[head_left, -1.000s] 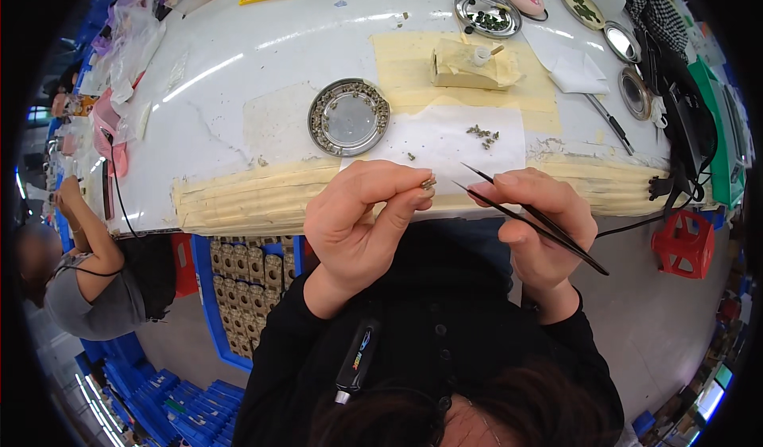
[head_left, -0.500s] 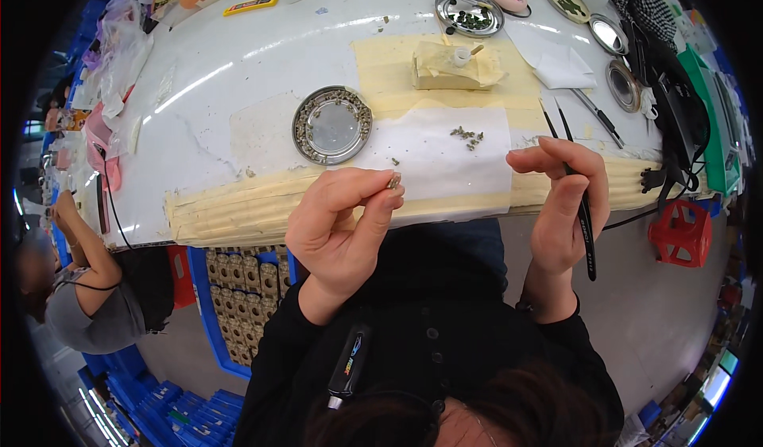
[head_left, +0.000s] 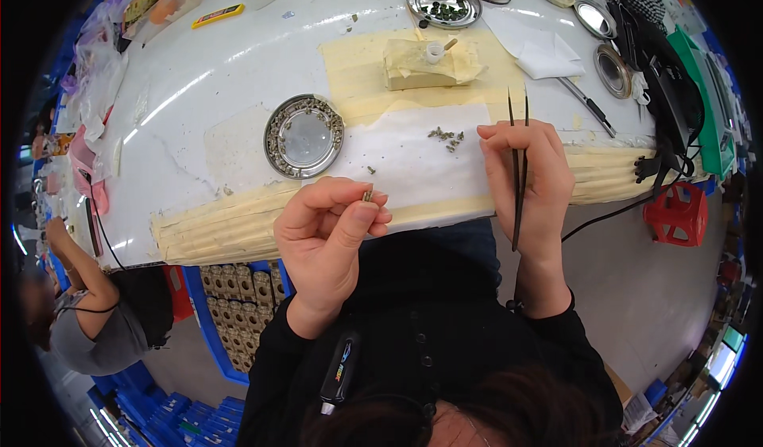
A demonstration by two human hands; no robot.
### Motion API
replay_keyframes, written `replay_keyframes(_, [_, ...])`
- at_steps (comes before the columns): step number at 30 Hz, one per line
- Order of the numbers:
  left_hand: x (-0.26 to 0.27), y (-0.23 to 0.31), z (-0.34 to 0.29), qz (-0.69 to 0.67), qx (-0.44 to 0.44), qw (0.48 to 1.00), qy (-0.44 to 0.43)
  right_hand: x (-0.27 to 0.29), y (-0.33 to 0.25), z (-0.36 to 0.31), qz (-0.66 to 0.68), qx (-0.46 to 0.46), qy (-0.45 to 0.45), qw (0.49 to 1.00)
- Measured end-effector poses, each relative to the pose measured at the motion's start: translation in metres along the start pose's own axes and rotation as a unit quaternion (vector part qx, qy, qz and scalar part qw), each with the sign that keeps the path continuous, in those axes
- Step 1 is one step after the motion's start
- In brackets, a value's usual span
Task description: Assemble small mechanical or electronic components at a workbench.
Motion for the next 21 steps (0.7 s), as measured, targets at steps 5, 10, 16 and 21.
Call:
replay_keyframes(5, [0.002, -0.002, 0.001, 0.004, 0.008, 1.000, 0.000, -0.009, -0.005, 0.007, -0.028, 0.047, -0.018, 0.998])
replay_keyframes(10, [0.002, -0.003, 0.002, 0.005, 0.012, 1.000, 0.002, -0.015, -0.006, 0.009, -0.016, 0.044, -0.033, 0.998])
replay_keyframes(16, [0.001, -0.003, 0.003, 0.002, 0.011, 1.000, -0.001, -0.015, -0.003, 0.010, -0.006, 0.019, -0.048, 0.999])
replay_keyframes(21, [-0.011, -0.004, 0.005, 0.030, 0.007, 0.999, -0.013, -0.007, -0.012, 0.004, 0.210, -0.067, -0.011, 0.975])
Point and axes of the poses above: each hand's wrist, its own z-axis towards the middle knuckle, its own x-axis out of the back of the hand, y = z × x, the point moved 7 cm from there along z, towards the middle knuckle
